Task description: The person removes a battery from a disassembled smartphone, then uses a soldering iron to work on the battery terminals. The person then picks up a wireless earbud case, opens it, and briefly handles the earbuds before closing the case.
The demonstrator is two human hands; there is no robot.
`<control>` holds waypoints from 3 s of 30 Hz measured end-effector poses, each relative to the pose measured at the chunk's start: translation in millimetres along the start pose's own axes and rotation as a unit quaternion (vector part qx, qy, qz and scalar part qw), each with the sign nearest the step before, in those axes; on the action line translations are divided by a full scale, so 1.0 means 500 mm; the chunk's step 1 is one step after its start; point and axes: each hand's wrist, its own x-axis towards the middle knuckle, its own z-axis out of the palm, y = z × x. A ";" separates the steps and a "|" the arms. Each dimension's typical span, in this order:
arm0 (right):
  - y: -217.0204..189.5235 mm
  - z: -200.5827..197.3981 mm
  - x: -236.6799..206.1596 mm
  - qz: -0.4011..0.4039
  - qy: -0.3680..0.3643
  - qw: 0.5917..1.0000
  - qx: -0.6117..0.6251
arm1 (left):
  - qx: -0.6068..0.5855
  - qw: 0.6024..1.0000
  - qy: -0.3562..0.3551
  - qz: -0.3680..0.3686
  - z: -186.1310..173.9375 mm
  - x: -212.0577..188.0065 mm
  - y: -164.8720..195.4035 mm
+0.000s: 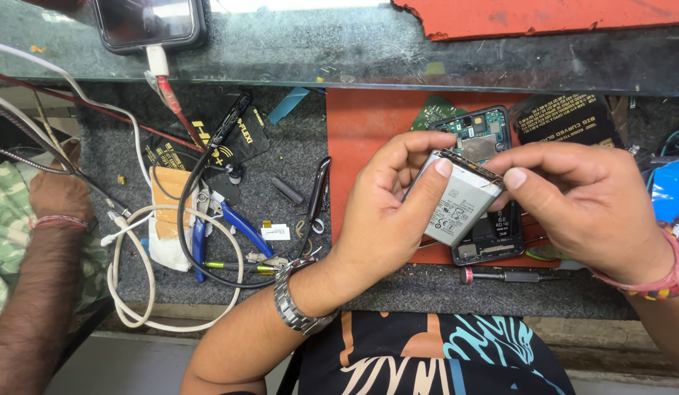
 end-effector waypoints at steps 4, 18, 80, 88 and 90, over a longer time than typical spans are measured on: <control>-0.004 0.002 -0.008 -0.018 0.014 1.000 -0.012 | 0.011 1.000 -0.012 0.016 0.000 -0.006 0.003; -0.060 0.047 -0.016 -0.111 0.090 0.987 -0.077 | 0.103 0.990 0.020 0.091 0.009 -0.015 0.005; -0.020 0.033 -0.036 -0.064 0.073 0.995 0.008 | 0.218 0.959 0.008 0.180 0.002 -0.024 0.022; 0.007 0.040 -0.034 -0.089 0.078 0.990 0.071 | 0.085 0.991 -0.014 0.105 0.007 -0.027 0.017; 0.009 0.041 -0.037 -0.084 0.080 0.990 0.081 | 0.067 0.992 -0.022 0.105 0.005 -0.028 0.011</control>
